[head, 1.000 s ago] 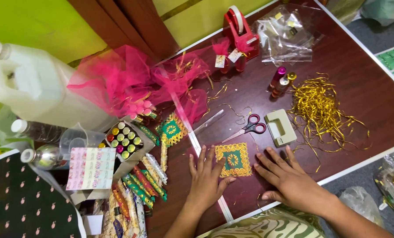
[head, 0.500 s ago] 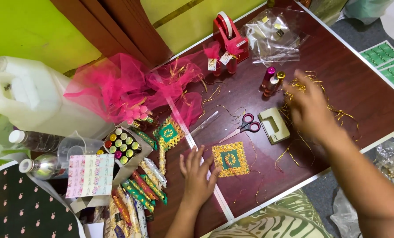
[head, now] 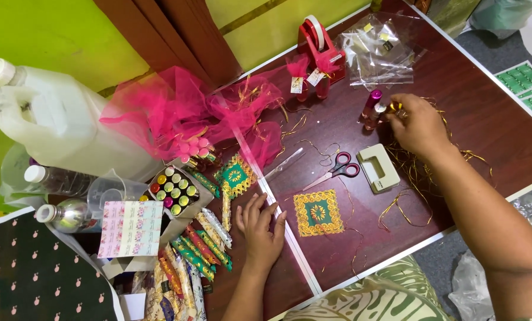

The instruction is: Assembling decorative souvenirs by attaching pink mesh fabric to small square bases.

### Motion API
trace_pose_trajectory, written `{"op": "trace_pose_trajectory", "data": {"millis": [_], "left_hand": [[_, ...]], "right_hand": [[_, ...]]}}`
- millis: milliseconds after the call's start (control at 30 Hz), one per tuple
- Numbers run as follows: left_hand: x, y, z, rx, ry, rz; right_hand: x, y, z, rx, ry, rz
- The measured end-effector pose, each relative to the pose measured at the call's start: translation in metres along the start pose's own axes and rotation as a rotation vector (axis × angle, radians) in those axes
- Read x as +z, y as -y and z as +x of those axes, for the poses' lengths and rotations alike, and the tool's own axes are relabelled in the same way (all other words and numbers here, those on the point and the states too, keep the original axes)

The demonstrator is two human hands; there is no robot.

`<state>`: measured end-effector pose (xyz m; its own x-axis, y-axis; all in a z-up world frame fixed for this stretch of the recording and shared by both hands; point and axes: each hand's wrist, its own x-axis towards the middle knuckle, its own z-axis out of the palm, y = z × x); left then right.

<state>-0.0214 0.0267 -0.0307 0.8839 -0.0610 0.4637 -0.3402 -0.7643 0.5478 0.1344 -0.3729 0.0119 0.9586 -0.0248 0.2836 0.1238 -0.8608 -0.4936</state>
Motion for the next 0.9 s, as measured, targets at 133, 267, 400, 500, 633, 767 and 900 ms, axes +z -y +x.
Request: {"op": "trace_pose_trajectory", "data": {"millis": [133,267,400,500,633,767,900], "left_hand": [[0.002,0.009,-0.001,-0.155,0.097,0.036],[-0.004,0.012,-0.001,-0.249,0.084,0.076],[-0.009,0.011,0.001,-0.375,0.154,0.079],[-0.009,0.008,0.001,-0.425,0.196,0.052],[-0.003,0.015,-0.006,-0.310,0.116,0.074],[-0.003,0.015,-0.006,-0.302,0.172,0.048],[-0.006,0.010,-0.004,-0.312,0.227,-0.011]], "right_hand": [[-0.035,0.022,-0.021,0.129,0.058,-0.063],[-0.065,0.047,-0.067,-0.078,-0.182,0.094],[-0.062,0.079,-0.115,-0.188,-0.227,0.324],[-0.042,0.112,-0.131,-0.301,-0.075,0.406],[-0.013,0.158,-0.139,-0.240,0.015,0.538],[0.022,0.154,-0.143,-0.436,0.135,0.462],[0.042,0.147,-0.143,-0.531,0.161,0.404]]}}
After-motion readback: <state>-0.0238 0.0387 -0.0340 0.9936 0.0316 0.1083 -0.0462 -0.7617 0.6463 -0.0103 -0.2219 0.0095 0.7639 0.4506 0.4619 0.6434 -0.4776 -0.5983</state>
